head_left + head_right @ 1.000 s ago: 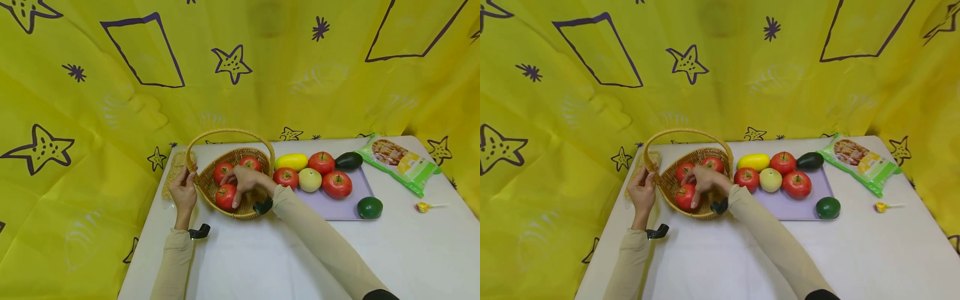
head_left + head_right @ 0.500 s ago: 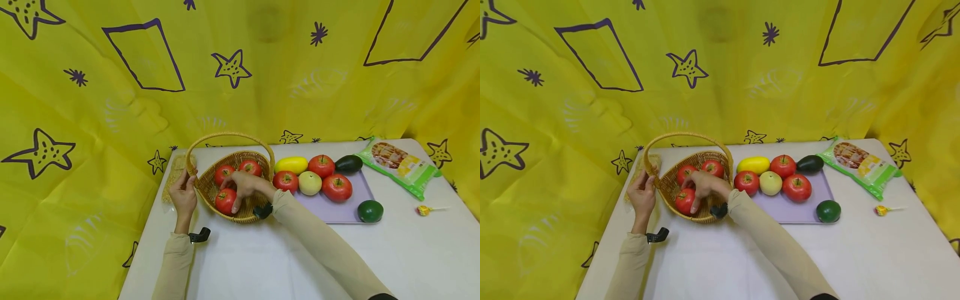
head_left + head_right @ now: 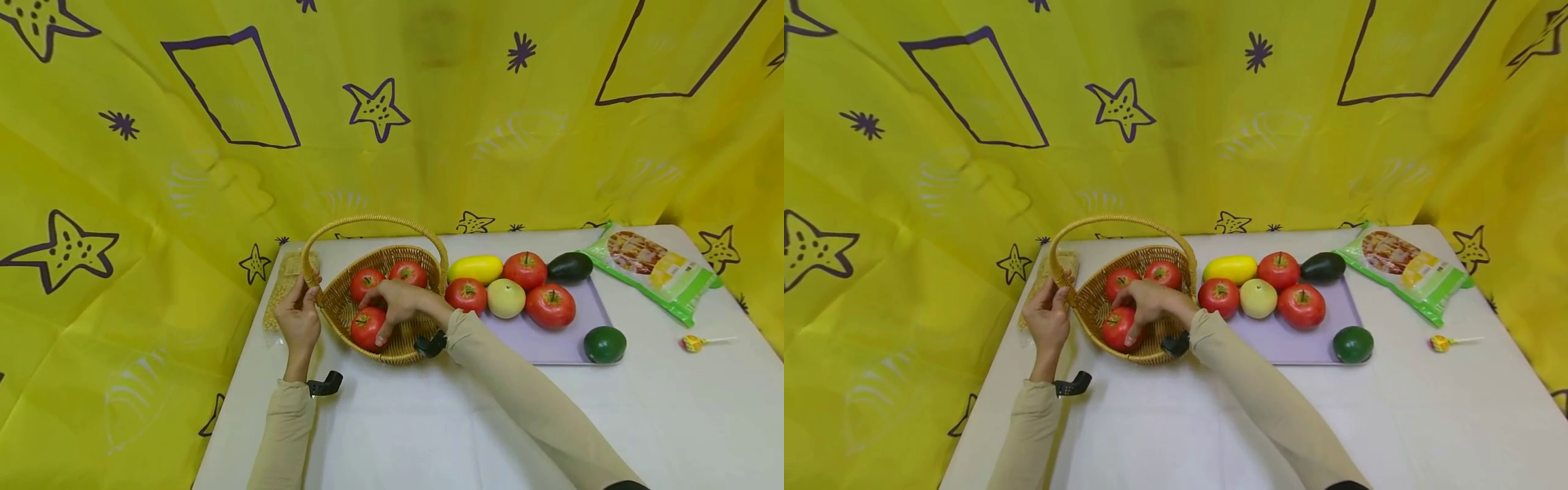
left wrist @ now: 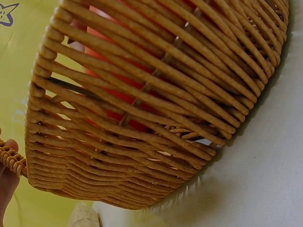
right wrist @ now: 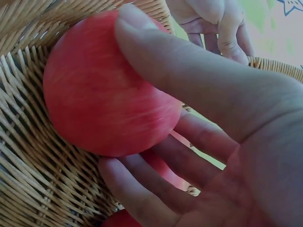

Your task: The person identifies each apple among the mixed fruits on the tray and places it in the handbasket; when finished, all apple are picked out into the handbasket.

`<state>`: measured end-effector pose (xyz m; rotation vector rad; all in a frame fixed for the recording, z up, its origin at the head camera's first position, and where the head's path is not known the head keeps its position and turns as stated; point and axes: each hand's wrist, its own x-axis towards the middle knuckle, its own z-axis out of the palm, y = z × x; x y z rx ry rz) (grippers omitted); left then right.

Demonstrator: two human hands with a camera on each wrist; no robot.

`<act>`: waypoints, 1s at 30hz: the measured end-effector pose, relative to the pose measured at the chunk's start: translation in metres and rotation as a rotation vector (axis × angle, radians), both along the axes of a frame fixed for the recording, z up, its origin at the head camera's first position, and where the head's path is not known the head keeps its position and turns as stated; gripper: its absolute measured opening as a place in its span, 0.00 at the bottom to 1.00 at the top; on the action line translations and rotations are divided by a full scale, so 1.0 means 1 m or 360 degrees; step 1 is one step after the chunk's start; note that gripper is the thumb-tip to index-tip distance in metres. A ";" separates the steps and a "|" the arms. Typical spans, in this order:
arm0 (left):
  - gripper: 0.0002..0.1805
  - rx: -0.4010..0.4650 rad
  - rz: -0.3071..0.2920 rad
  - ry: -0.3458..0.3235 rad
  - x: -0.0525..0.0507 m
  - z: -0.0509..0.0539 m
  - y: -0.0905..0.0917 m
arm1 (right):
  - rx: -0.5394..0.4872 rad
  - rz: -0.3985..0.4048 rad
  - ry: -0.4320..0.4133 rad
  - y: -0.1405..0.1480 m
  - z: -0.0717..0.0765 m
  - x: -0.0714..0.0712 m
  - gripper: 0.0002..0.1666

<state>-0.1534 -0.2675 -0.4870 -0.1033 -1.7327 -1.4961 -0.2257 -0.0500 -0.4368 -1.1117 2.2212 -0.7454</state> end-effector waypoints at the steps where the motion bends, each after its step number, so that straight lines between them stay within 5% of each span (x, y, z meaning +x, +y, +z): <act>1: 0.23 0.0001 0.0000 0.0000 0.001 0.000 0.000 | 0.0001 -0.0008 -0.0014 0.000 0.000 0.001 0.47; 6: 0.23 0.0017 0.0008 -0.0005 0.004 0.000 0.001 | 0.0020 -0.0075 -0.0056 -0.001 0.002 0.008 0.48; 17: 0.22 0.0042 0.0017 0.0003 0.005 0.001 0.000 | 0.0189 -0.0055 0.0078 -0.001 0.003 0.014 0.51; 25: 0.23 0.0028 -0.0016 0.0018 0.000 0.000 0.001 | 0.0093 0.0000 0.0019 0.012 0.003 0.009 0.51; 30: 0.22 0.0032 -0.0021 0.0013 0.001 0.001 0.002 | -0.0105 -0.0027 -0.0119 0.031 0.004 0.003 0.49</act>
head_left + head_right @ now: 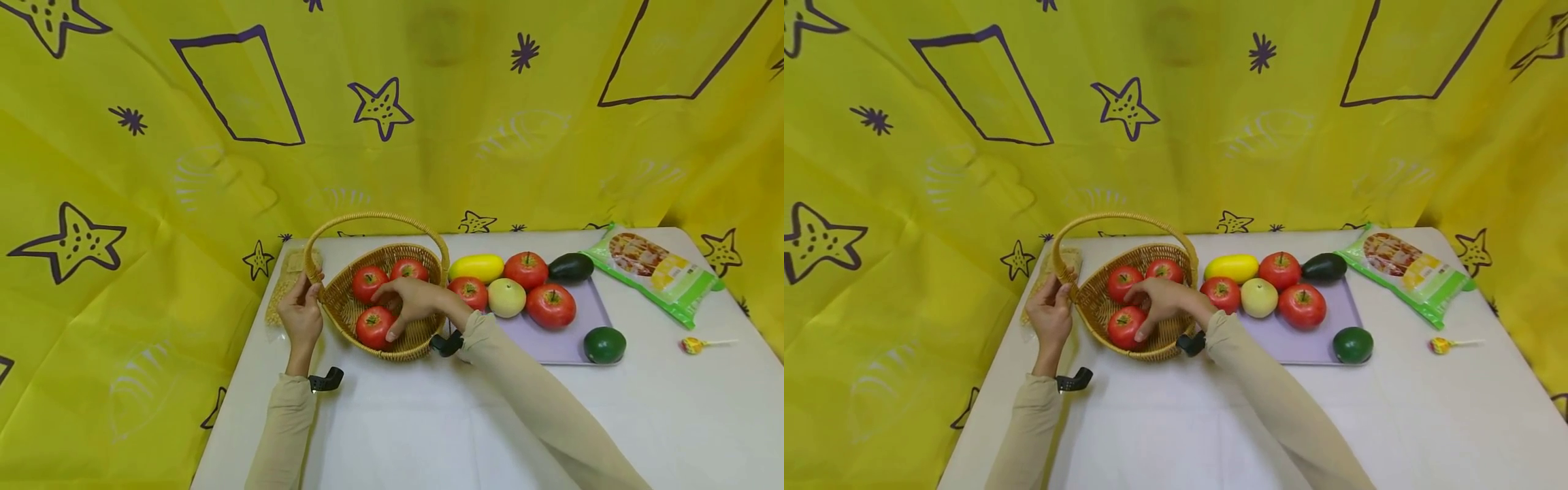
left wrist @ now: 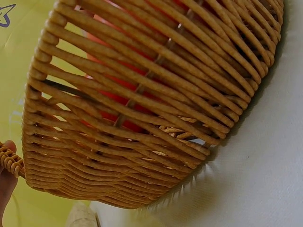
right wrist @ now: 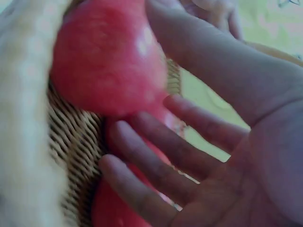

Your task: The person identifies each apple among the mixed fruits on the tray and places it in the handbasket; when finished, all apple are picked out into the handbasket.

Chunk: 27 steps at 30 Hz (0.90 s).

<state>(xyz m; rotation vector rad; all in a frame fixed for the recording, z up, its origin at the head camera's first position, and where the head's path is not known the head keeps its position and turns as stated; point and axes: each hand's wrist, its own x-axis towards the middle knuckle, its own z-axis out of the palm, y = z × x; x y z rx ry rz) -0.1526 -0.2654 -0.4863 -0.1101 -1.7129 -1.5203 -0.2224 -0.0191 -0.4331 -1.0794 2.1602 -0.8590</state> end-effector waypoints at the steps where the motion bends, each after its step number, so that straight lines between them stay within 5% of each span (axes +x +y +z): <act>1: 0.22 -0.0002 0.0004 -0.0002 0.000 0.000 0.000 | -0.0063 -0.0015 -0.0044 0.005 0.001 -0.001 0.48; 10: 0.22 0.0003 0.0026 -0.0006 0.000 0.001 0.001 | -0.0605 -0.0004 -0.0464 0.056 0.013 0.003 0.42; 19: 0.22 -0.0022 0.0025 0.0006 -0.001 -0.001 0.001 | -0.0866 -0.0289 -0.0427 0.120 0.026 0.010 0.37; 27: 0.23 0.0000 0.0011 0.0006 -0.001 -0.002 0.000 | -0.0883 -0.0515 -0.0229 0.160 0.013 0.000 0.48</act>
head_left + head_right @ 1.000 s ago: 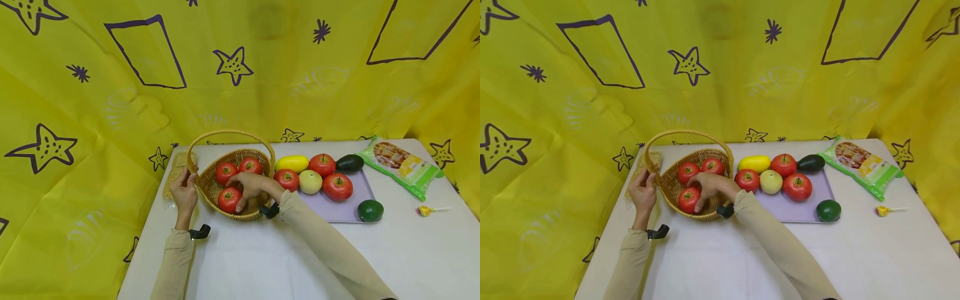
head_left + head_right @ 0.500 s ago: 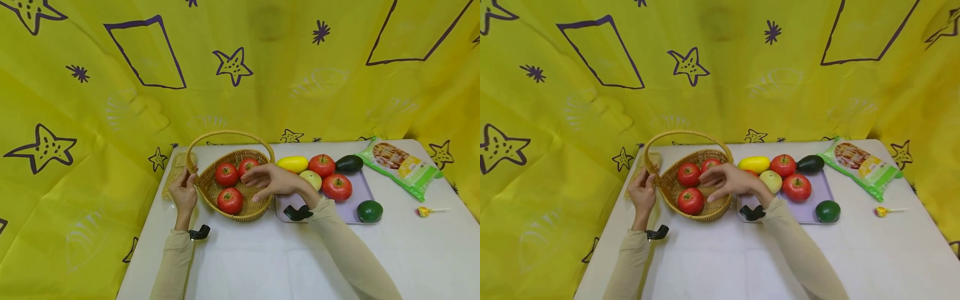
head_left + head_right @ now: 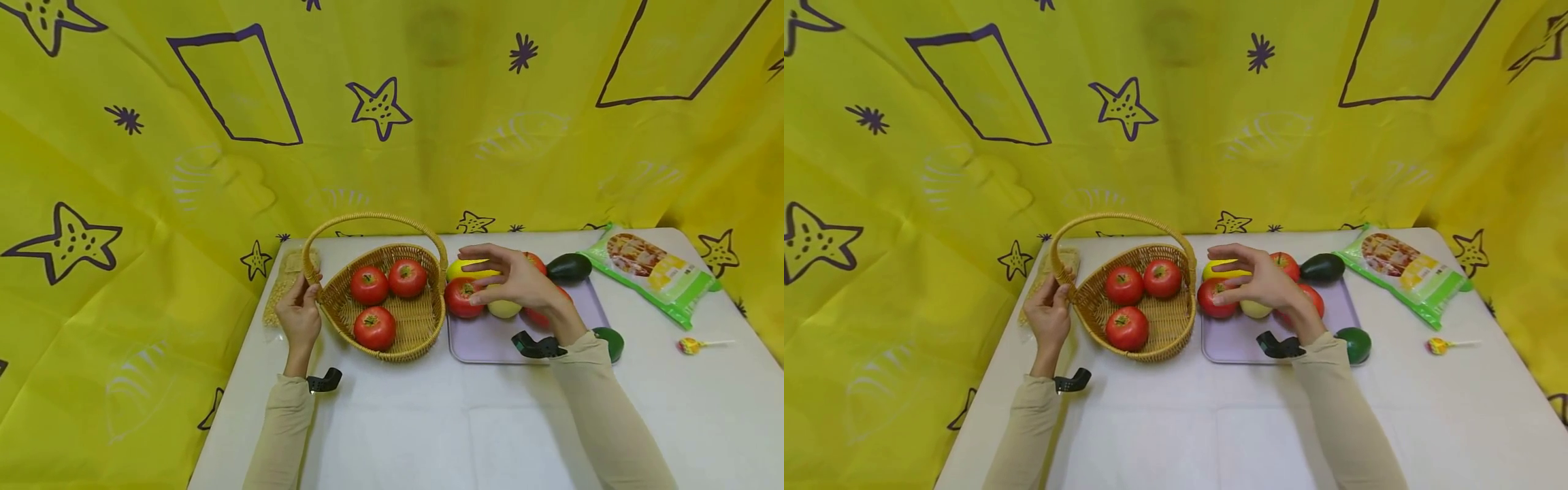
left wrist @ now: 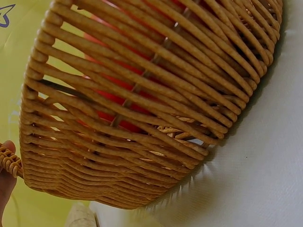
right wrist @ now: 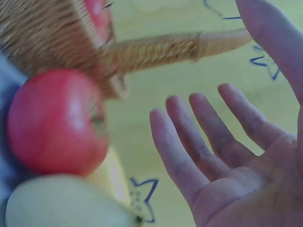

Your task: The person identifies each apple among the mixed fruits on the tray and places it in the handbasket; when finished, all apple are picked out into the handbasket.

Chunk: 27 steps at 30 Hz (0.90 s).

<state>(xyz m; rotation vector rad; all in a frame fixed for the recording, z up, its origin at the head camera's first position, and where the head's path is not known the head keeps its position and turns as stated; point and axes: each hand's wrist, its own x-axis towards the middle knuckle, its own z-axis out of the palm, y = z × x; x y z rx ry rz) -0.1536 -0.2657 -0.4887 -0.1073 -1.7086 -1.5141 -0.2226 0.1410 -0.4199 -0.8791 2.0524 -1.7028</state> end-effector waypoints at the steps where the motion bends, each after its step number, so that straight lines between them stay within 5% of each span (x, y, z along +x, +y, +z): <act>1: 0.23 0.0003 -0.0006 -0.0001 0.000 0.000 0.000 | 0.0022 -0.0005 0.0021 0.002 -0.003 -0.001 0.50; 11: 0.22 0.0016 0.0019 -0.0019 0.001 0.001 0.002 | 0.0367 -0.0099 0.0257 0.001 -0.022 -0.001 0.64; 18: 0.22 0.0006 0.0007 -0.0006 0.000 0.000 0.001 | 0.0739 -0.0202 0.0427 -0.009 -0.024 -0.001 0.63; 27: 0.23 -0.0011 0.0015 -0.0025 0.001 0.000 0.000 | 0.0956 -0.0165 0.0561 -0.019 -0.023 -0.006 0.57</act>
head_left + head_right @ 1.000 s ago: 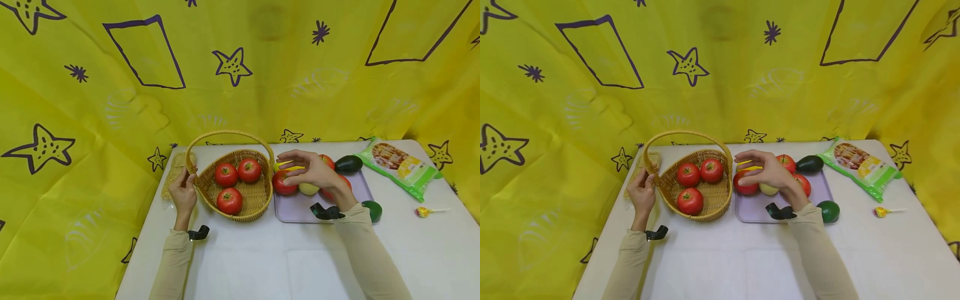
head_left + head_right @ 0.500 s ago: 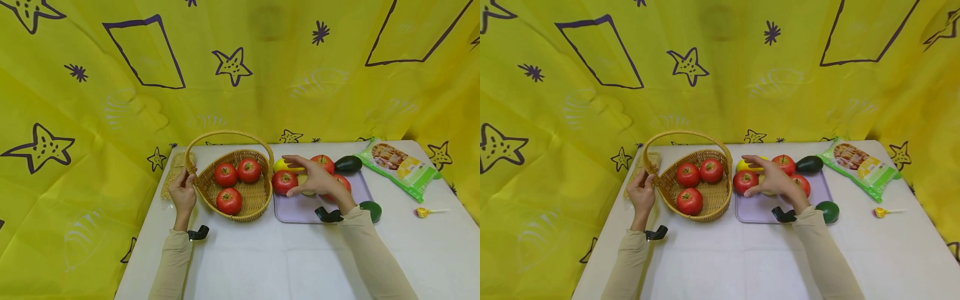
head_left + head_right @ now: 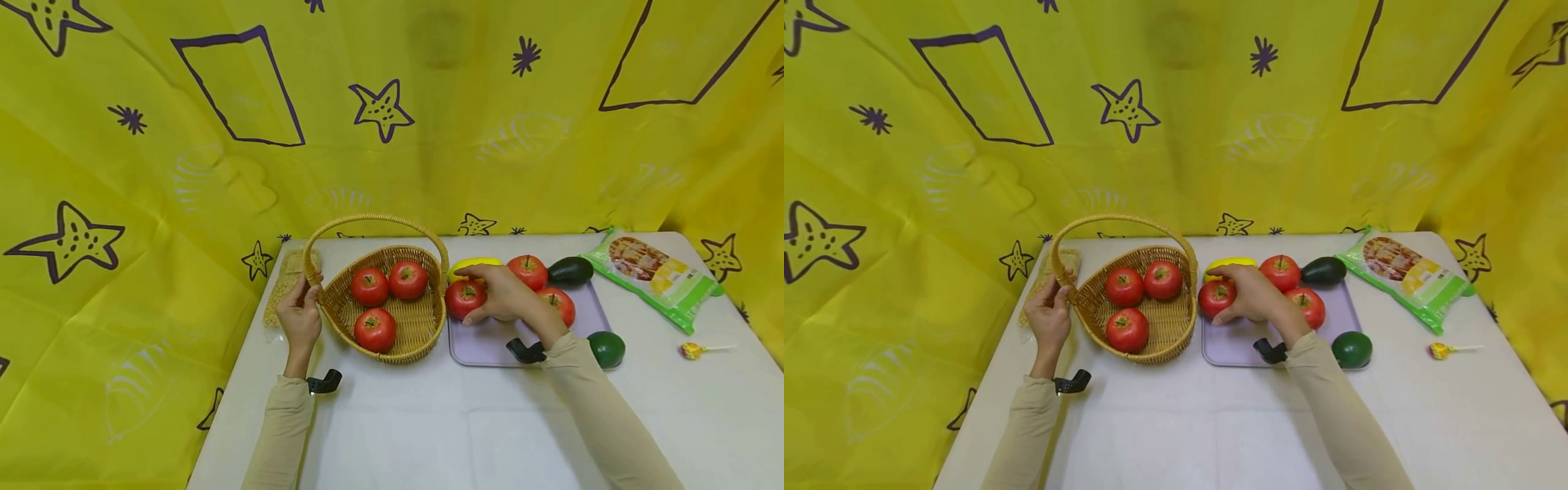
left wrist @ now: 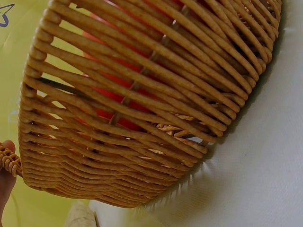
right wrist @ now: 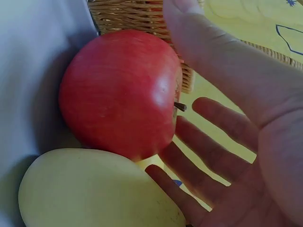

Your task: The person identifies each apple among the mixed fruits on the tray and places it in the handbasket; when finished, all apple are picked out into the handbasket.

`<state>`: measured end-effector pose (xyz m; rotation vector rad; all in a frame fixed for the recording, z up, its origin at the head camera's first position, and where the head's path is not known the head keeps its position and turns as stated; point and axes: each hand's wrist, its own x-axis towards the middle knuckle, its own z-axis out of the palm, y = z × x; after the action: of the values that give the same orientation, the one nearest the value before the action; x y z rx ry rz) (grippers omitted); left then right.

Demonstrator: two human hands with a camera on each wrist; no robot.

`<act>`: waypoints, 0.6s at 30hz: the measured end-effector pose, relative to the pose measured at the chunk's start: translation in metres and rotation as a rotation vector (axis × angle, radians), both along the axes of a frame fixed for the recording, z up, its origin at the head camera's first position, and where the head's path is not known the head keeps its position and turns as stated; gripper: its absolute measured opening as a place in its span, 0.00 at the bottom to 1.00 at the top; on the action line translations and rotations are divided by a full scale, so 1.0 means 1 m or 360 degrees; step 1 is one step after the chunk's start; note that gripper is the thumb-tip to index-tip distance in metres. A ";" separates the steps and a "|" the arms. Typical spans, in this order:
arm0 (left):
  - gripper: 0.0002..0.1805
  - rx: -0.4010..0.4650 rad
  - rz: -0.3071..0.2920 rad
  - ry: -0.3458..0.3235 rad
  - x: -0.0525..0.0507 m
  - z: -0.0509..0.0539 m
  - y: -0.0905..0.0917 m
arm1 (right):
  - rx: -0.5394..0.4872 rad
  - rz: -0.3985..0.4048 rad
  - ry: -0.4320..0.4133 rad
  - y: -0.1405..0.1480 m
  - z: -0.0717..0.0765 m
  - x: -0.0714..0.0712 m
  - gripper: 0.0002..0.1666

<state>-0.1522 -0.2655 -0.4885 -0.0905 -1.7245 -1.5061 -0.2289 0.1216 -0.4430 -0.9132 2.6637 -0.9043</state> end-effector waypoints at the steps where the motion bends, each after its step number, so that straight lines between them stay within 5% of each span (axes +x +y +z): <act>1: 0.23 0.0001 0.0000 -0.0001 0.000 0.000 0.000 | 0.0027 0.0002 0.0017 -0.001 -0.001 -0.001 0.56; 10: 0.22 -0.0021 0.0053 -0.0034 0.002 0.001 0.001 | 0.0163 -0.0028 -0.0020 -0.007 -0.006 -0.003 0.53; 18: 0.22 -0.0038 0.0120 -0.0068 0.003 0.001 0.002 | 0.0128 -0.0017 0.0010 -0.009 -0.007 -0.005 0.50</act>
<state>-0.1494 -0.2638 -0.4872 -0.0055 -1.7603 -1.4423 -0.2338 0.1127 -0.4501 -0.8861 2.6908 -0.7916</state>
